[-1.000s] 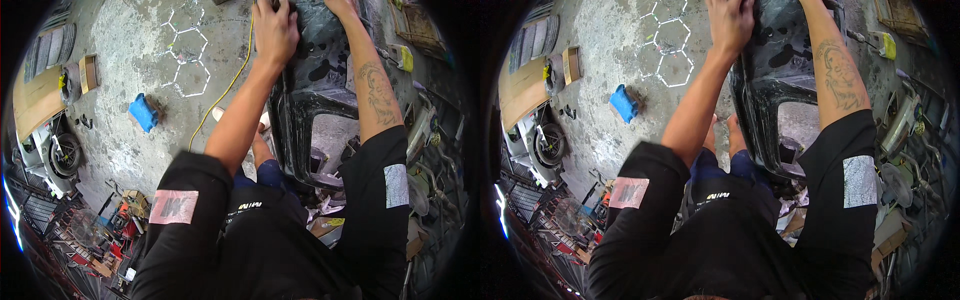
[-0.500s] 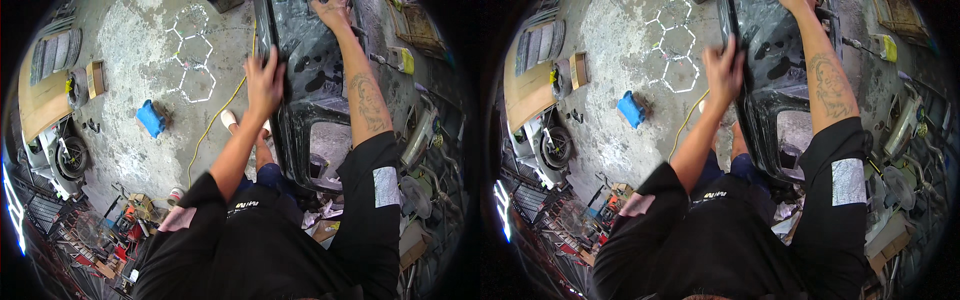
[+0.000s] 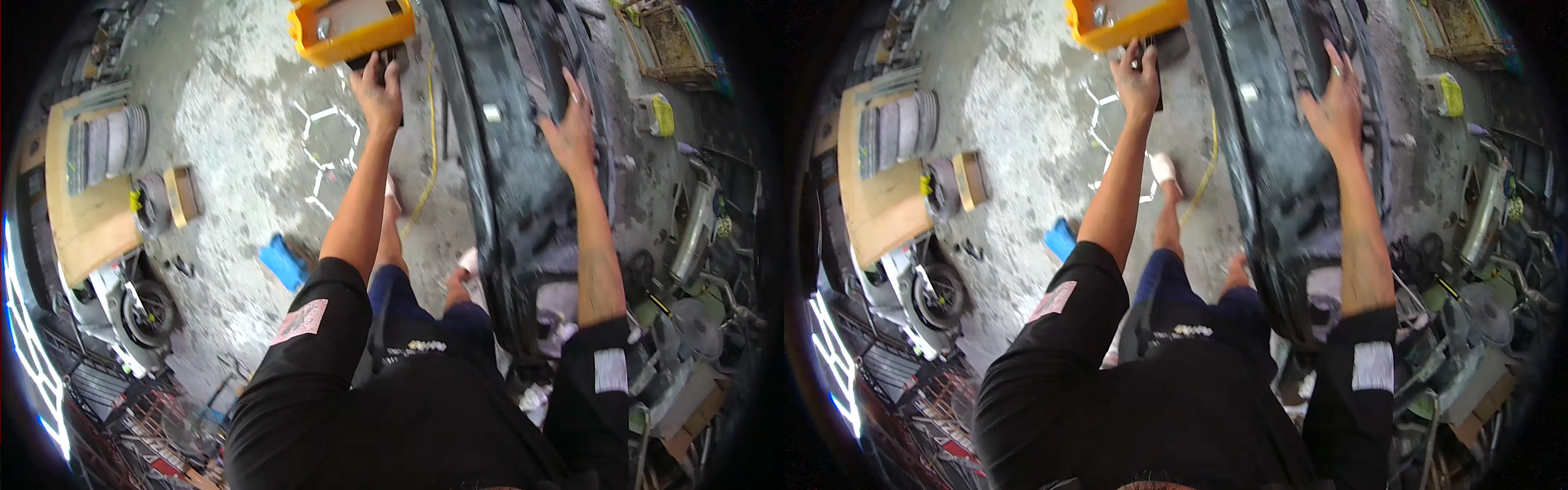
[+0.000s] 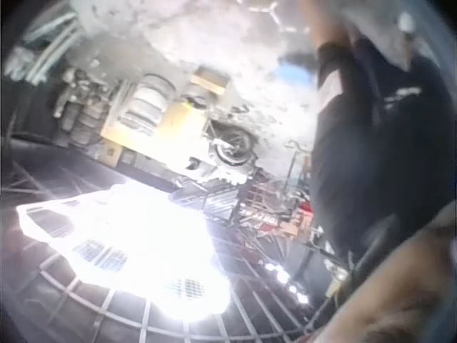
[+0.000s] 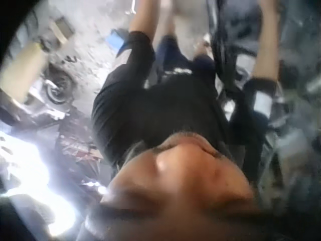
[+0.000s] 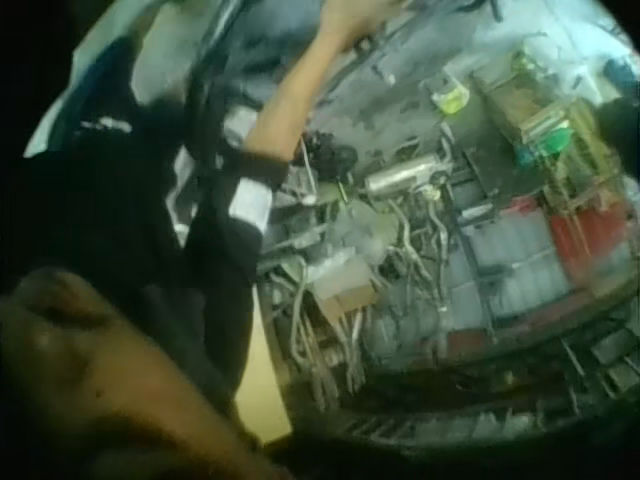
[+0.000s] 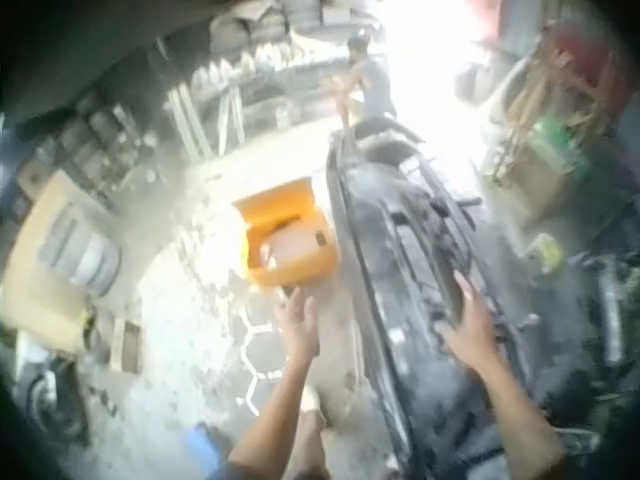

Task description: The person sands a large black car bumper with a sanding block, repeatedly dipping it into a yellow bucket of water. The person works on multiple sections of the bumper, including the edges and central areas, while another person is visible in the background.

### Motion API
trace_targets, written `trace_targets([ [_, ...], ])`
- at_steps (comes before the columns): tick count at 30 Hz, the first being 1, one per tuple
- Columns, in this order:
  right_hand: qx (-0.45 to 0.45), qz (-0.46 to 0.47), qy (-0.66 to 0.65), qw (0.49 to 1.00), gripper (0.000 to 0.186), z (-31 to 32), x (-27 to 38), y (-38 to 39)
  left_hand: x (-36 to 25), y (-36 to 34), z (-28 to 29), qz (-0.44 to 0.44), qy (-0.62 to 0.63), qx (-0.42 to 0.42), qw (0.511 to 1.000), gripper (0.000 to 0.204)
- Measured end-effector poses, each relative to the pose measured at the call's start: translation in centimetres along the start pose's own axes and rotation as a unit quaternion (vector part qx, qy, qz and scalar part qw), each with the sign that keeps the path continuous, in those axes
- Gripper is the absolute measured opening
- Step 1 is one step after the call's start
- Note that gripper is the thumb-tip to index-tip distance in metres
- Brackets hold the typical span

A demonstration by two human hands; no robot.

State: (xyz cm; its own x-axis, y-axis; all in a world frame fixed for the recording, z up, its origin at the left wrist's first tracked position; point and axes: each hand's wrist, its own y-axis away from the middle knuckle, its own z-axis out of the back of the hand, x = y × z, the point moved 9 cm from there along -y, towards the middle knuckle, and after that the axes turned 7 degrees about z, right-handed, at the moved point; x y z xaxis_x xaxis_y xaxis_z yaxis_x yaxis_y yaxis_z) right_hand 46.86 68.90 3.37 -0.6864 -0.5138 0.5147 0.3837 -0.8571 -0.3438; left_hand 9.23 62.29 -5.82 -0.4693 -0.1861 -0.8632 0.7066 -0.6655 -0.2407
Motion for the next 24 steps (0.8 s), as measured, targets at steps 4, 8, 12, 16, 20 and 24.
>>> trace_targets([
  [4, 0.044, -0.062, -0.005, 0.997, 0.089, 0.6, 2.2, -1.3, 8.1, -13.5, -4.1, -0.02, 0.0, 0.064, 0.998, 0.043],
  [8, 0.081, -0.133, 0.037, 0.987, 0.091, 0.7, 1.6, -1.3, 14.9, -24.6, -14.9, -0.163, -0.13, 0.124, 0.97, 0.037],
  [12, 0.102, -0.18, 0.008, 0.978, 0.093, -1.8, 0.6, -2.1, 31.2, -35.2, -23.4, -0.315, -0.294, 0.242, 0.869, 0.032],
  [16, 0.1, -0.23, -0.021, 0.968, 0.099, -1.7, -0.7, -0.5, 47.8, -35.9, -33.7, -0.319, -0.51, 0.415, 0.682, 0.035],
  [20, 0.099, -0.223, -0.065, 0.968, 0.101, -1.9, -1.2, 0.2, 57.0, -36.8, -34.6, -0.441, -0.684, 0.423, 0.398, 0.039],
  [24, 0.07, -0.208, -0.063, 0.974, 0.097, -0.8, -1.4, -0.3, 50.0, -40.2, -32.0, -0.394, -0.57, 0.469, 0.547, 0.042],
])
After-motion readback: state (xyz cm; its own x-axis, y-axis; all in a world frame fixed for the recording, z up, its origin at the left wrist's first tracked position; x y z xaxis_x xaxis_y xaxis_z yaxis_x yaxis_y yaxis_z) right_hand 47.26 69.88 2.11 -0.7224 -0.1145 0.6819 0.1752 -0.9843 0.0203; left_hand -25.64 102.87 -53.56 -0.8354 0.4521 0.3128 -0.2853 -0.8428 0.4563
